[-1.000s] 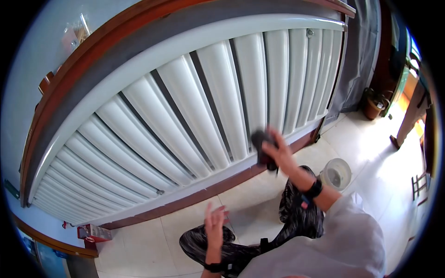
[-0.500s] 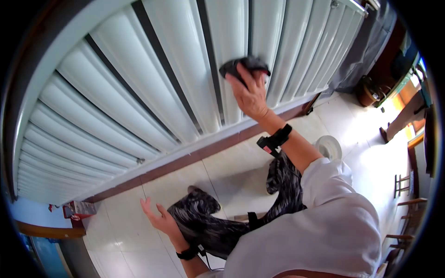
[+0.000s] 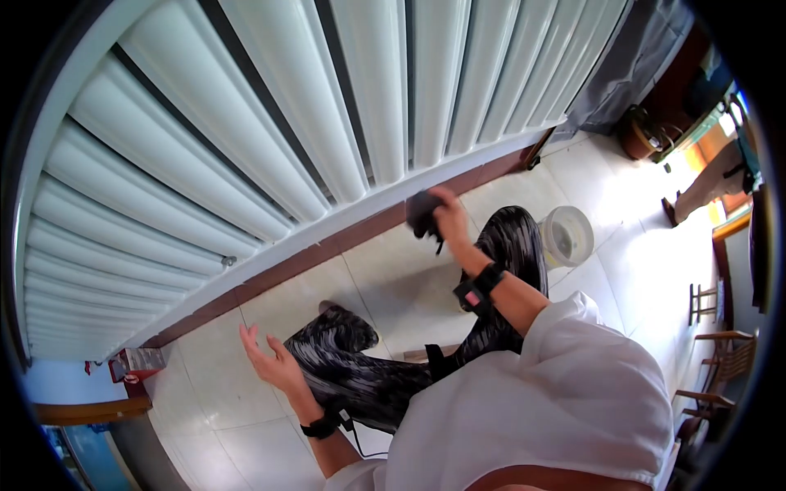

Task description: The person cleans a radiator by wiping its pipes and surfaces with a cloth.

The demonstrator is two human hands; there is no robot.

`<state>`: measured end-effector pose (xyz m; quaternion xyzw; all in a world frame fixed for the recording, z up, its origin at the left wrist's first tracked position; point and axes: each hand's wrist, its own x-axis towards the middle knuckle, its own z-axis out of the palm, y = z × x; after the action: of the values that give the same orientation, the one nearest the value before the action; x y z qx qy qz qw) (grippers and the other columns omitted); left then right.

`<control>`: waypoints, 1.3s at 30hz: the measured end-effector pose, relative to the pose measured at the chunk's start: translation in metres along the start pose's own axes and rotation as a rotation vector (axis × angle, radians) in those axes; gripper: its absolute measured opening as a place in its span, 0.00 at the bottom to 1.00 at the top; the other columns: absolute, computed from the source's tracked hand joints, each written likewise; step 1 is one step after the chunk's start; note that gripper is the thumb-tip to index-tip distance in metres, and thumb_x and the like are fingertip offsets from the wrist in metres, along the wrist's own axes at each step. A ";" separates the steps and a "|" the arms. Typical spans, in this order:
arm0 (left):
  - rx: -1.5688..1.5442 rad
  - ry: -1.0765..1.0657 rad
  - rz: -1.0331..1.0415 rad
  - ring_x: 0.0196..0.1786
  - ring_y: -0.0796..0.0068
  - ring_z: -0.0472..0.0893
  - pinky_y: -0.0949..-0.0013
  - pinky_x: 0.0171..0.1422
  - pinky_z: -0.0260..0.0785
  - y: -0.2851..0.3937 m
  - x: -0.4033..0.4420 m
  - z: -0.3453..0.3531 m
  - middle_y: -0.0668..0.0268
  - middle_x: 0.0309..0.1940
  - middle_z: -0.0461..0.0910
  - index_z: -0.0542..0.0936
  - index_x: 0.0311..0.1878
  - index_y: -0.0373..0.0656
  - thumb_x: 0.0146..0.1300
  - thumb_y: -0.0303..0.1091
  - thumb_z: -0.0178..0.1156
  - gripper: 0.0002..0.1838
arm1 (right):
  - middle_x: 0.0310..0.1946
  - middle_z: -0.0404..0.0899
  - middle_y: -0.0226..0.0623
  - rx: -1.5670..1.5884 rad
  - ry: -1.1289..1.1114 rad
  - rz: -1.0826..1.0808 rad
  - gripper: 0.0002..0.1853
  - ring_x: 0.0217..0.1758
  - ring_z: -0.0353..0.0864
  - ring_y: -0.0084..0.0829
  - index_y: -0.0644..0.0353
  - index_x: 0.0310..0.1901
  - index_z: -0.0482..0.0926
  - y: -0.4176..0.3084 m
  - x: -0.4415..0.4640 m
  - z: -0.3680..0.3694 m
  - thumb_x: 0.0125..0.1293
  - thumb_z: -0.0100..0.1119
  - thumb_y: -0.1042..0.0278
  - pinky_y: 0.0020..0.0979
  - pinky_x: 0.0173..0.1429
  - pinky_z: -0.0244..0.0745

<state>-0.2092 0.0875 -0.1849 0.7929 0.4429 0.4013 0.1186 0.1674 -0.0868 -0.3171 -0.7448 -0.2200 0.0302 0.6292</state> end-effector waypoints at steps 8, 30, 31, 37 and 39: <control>0.001 -0.012 -0.026 0.51 0.64 0.76 0.65 0.50 0.69 0.007 0.004 0.003 0.61 0.51 0.77 0.62 0.67 0.46 0.63 0.26 0.51 0.27 | 0.51 0.73 0.43 0.454 0.393 0.242 0.33 0.54 0.73 0.41 0.60 0.66 0.59 -0.059 0.062 -0.018 0.55 0.49 0.81 0.34 0.60 0.68; 0.056 0.028 0.110 0.50 0.57 0.76 0.62 0.52 0.69 0.005 0.002 0.009 0.61 0.49 0.78 0.66 0.64 0.43 0.63 0.25 0.52 0.25 | 0.51 0.73 0.49 0.021 0.102 0.120 0.35 0.54 0.73 0.43 0.60 0.65 0.62 -0.099 -0.034 0.139 0.51 0.54 0.78 0.36 0.56 0.71; 0.061 0.022 0.085 0.50 0.57 0.76 0.62 0.52 0.69 0.005 0.001 0.007 0.61 0.48 0.79 0.66 0.64 0.43 0.63 0.25 0.52 0.24 | 0.50 0.73 0.48 0.006 0.153 0.134 0.35 0.52 0.75 0.42 0.61 0.65 0.61 -0.105 -0.035 0.149 0.52 0.55 0.79 0.35 0.54 0.72; 0.100 -0.033 0.020 0.50 0.58 0.77 0.63 0.49 0.70 0.010 0.001 0.003 0.61 0.48 0.79 0.67 0.64 0.44 0.64 0.24 0.50 0.24 | 0.41 0.75 0.45 0.942 -0.022 0.921 0.23 0.40 0.80 0.39 0.64 0.56 0.64 -0.155 -0.029 0.139 0.57 0.52 0.77 0.41 0.42 0.79; 0.097 -0.058 0.002 0.50 0.59 0.77 0.63 0.48 0.71 0.013 0.001 0.003 0.61 0.48 0.79 0.67 0.64 0.44 0.64 0.24 0.50 0.24 | 0.35 0.77 0.47 1.184 -0.171 0.988 0.14 0.39 0.80 0.41 0.68 0.49 0.69 -0.116 -0.020 0.161 0.60 0.48 0.77 0.44 0.41 0.79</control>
<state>-0.1990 0.0818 -0.1792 0.8094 0.4576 0.3561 0.0926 0.0639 0.0678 -0.2443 -0.2912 0.1428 0.4771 0.8168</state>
